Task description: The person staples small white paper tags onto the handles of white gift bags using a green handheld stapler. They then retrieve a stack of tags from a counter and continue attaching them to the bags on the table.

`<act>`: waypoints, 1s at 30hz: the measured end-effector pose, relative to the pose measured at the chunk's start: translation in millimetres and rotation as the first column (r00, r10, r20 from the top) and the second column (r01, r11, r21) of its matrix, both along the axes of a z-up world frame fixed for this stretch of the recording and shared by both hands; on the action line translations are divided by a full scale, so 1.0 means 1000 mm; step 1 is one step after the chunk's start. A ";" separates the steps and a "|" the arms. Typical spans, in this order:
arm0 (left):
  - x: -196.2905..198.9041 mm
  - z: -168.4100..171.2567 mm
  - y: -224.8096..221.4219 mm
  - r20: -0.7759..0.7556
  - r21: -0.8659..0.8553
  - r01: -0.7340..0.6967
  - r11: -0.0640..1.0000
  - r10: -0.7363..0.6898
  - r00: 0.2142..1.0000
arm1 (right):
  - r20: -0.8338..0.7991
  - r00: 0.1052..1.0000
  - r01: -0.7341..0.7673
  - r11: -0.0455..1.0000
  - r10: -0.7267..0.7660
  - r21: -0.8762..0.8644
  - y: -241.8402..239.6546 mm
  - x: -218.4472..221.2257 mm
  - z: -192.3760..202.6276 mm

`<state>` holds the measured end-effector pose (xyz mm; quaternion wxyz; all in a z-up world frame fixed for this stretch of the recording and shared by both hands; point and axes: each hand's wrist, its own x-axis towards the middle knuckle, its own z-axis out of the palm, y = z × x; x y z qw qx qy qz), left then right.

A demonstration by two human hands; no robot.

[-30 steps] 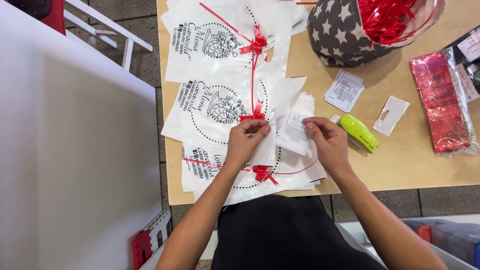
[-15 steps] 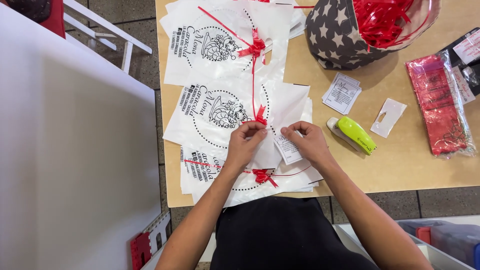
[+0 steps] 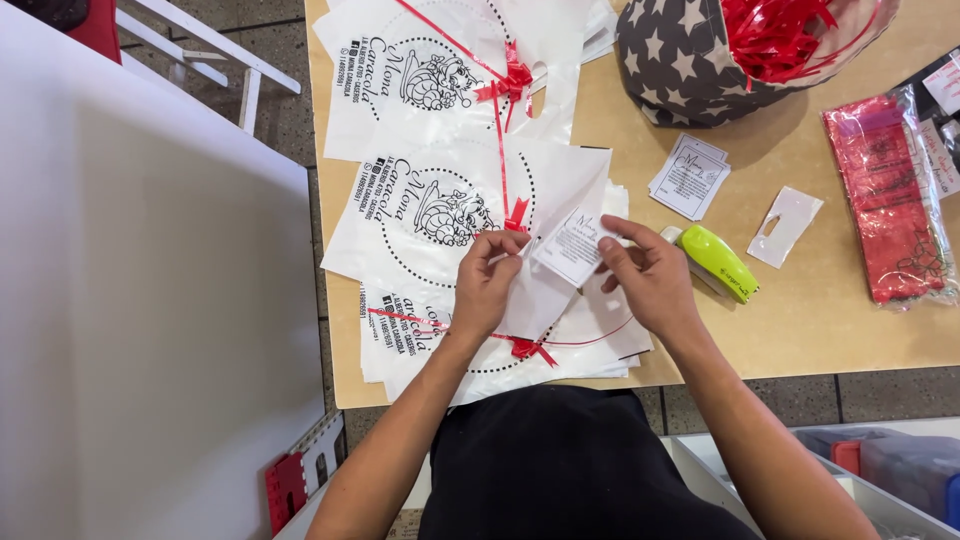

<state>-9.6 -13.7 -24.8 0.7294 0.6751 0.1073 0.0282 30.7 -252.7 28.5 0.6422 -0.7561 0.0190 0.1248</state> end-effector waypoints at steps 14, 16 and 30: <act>0.001 0.015 -0.026 0.254 0.163 -0.138 0.977 0.093 0.963 | 0.248 0.886 -0.265 0.867 0.392 -0.423 0.026 -0.068 0.023; 0.002 0.010 -0.029 0.304 0.182 -0.147 0.972 0.086 0.949 | 0.149 0.870 -0.370 0.821 0.471 -0.435 0.028 -0.076 0.030; 0.004 -0.006 -0.034 0.465 0.199 -0.165 0.966 0.055 0.884 | -0.036 0.937 -0.346 0.909 0.348 -0.232 0.011 -0.075 -0.027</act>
